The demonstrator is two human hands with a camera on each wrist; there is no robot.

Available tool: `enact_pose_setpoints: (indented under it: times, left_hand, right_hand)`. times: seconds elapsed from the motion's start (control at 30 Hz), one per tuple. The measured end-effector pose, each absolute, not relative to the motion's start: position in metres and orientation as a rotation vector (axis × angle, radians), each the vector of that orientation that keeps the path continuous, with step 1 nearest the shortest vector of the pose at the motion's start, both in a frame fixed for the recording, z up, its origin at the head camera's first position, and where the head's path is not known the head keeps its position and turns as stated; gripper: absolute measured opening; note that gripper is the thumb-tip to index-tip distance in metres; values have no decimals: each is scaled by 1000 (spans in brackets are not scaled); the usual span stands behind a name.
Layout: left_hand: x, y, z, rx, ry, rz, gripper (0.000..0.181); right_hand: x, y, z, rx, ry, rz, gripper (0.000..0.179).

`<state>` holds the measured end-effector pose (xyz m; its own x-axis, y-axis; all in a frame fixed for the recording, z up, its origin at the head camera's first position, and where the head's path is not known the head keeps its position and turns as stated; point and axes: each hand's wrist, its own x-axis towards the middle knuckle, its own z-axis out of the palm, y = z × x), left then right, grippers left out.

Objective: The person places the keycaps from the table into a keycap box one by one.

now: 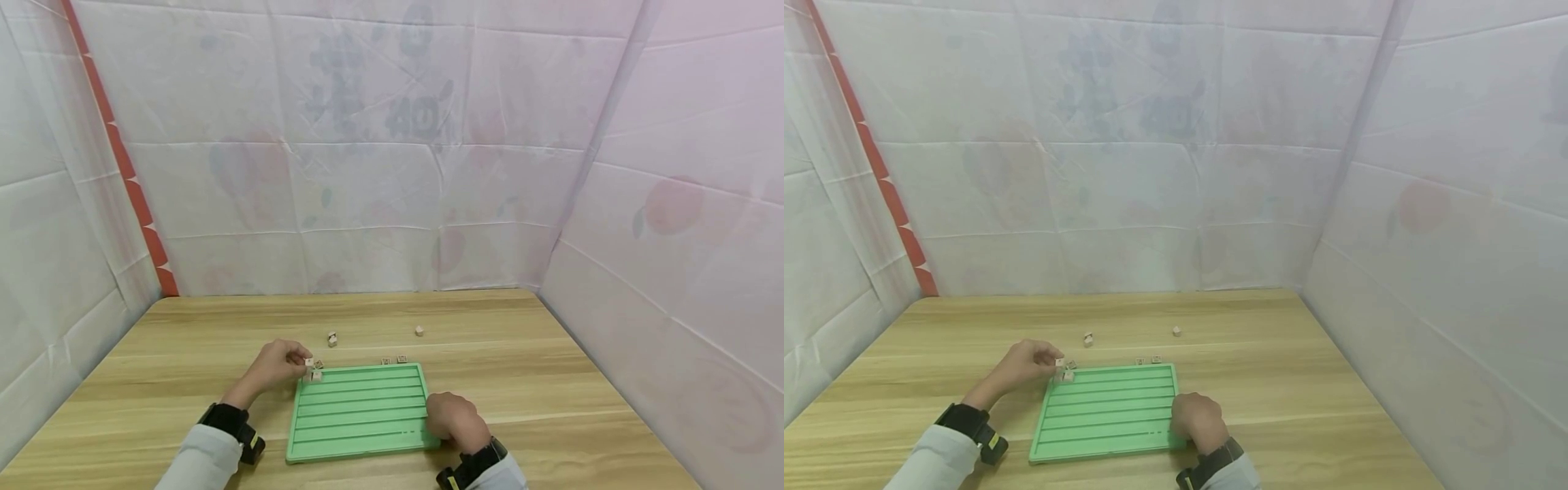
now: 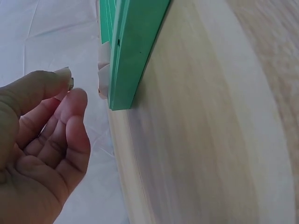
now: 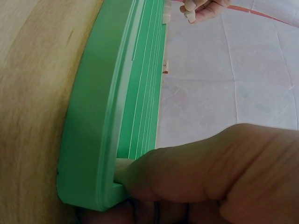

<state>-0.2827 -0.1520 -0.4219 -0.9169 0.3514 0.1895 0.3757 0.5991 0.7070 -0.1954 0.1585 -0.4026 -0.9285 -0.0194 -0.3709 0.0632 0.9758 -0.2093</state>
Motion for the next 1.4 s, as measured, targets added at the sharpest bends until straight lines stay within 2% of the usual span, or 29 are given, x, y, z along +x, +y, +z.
enact_pose_setpoints:
  times: [0.23,0.53,0.87,1.4]
  left_hand:
    - [-283,-146,-420,-649,-2814,-1175,11]
    - [-287,-138,-424,-793,-2826,-1252,12]
    - [-291,-129,-425,-766,-2885,-1364,14]
    - [-289,-126,-428,-780,-2877,-1260,15]
  right_hand:
    - [-195,159,-403,42,2736,-313,16]
    - [-196,158,-404,49,2737,-312,17]
    - [-195,157,-402,44,2743,-285,16]
    - [-194,157,-401,23,2738,-245,17]
